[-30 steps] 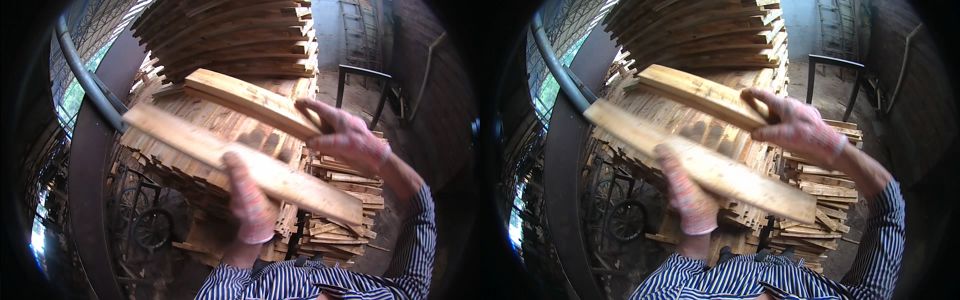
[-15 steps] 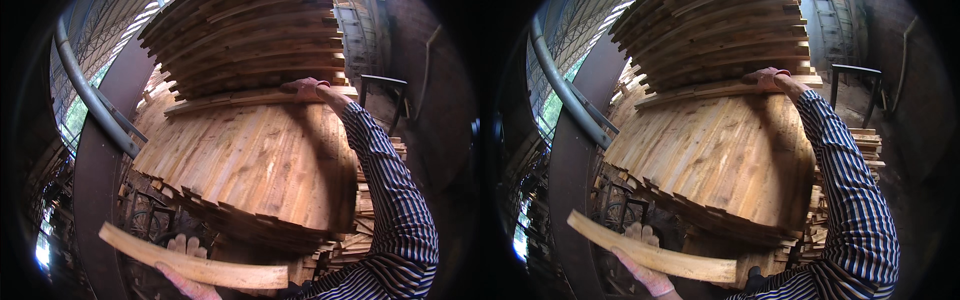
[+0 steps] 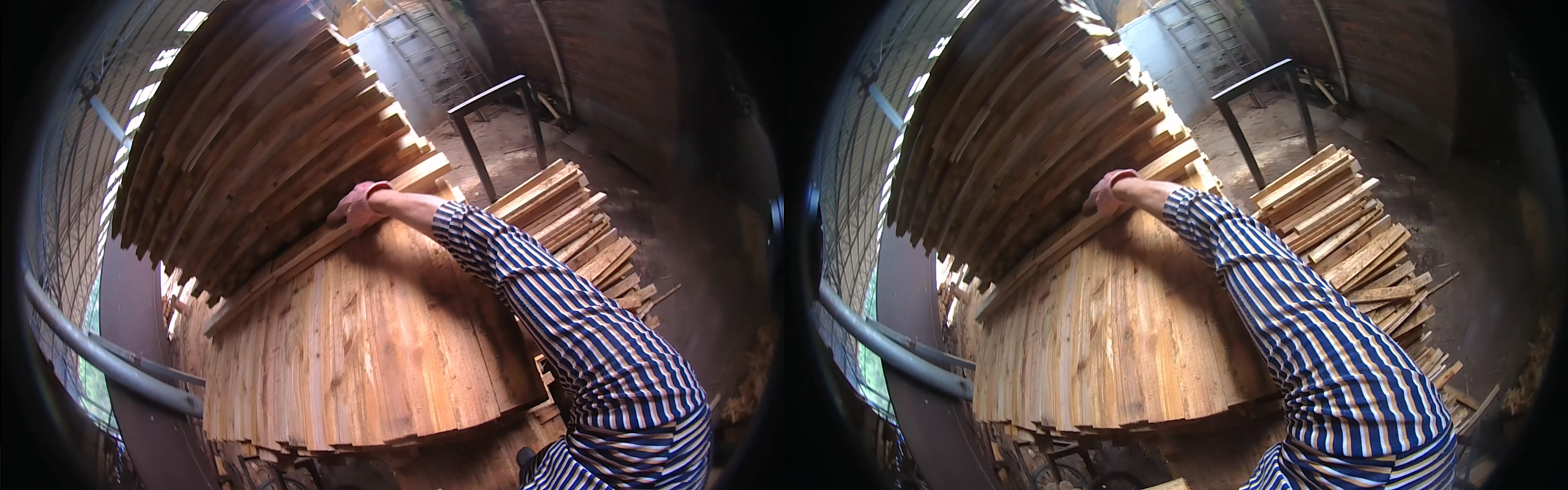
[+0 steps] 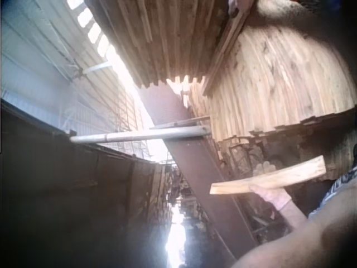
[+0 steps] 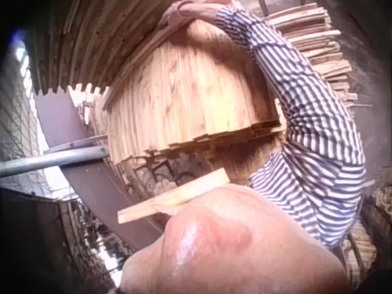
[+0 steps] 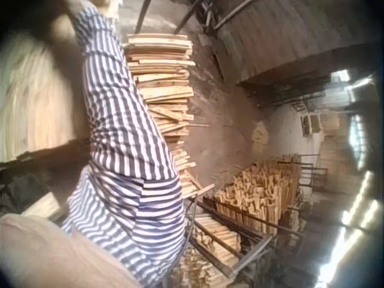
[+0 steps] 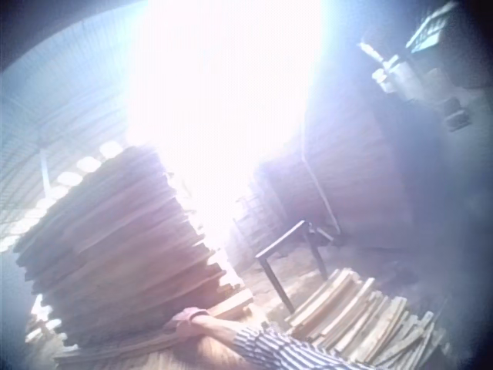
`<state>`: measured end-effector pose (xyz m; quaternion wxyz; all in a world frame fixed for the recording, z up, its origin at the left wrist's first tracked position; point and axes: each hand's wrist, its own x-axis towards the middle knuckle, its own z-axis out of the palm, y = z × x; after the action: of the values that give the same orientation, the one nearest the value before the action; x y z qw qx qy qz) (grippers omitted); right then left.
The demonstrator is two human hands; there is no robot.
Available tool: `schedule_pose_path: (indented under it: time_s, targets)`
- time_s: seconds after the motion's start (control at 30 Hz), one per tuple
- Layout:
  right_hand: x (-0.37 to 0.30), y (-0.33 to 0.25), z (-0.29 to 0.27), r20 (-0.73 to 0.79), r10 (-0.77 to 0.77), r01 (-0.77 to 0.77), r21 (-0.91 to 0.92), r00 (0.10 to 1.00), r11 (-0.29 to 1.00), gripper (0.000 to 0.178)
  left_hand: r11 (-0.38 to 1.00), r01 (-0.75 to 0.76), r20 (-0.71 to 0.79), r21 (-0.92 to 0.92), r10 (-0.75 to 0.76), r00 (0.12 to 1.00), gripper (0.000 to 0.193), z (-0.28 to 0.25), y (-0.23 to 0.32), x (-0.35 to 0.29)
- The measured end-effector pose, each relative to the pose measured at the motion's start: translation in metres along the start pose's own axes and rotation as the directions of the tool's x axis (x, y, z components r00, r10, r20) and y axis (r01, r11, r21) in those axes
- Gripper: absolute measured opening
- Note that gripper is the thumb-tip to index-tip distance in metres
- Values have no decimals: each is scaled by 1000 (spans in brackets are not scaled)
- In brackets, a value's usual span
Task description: The person repeatedly picks up small wooden planks from a pile on the floor and stacks them onto a larger, organized stack. The person wears pink gloves and handles the wood by hand, moving pieces from a disorganized pile to a neat arrangement.
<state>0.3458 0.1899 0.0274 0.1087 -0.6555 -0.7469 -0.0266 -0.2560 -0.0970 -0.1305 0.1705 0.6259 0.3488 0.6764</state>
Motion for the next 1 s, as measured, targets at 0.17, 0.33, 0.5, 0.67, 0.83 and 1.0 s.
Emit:
schedule_pose_path:
  time_s: [0.17, 0.33, 0.5, 0.67, 0.83, 1.0]
  targets:
    - [-1, -1, 7, 15, 53, -52, -11, 999, 999, 65, 971, 156, -27, -179, -163, 986, 72, 128, 86, 51]
    - [-27, -10, 24, -345, 23, -74, -136, 938, 988, 61, 923, 135, 160, -359, -82, 984, 76, 226, 152, 64]
    - [-160, -45, -46, -533, -259, 499, 373, 805, 782, 72, 795, 265, 419, -545, -15, 908, 81, 332, 211, 28]
    - [-378, -9, -85, -355, -469, 565, 692, 809, 451, 91, 659, 452, 622, -602, 31, 783, 85, 422, 258, -45]
    - [-530, 40, 64, -397, 48, 242, 645, 916, 725, 108, 548, 715, 844, -434, -30, 535, 89, 519, 240, -163]
    - [-620, 42, 235, -29, 694, -60, 993, 720, 103, 115, 637, 771, 940, -6, -259, 221, 94, 610, 126, -295]
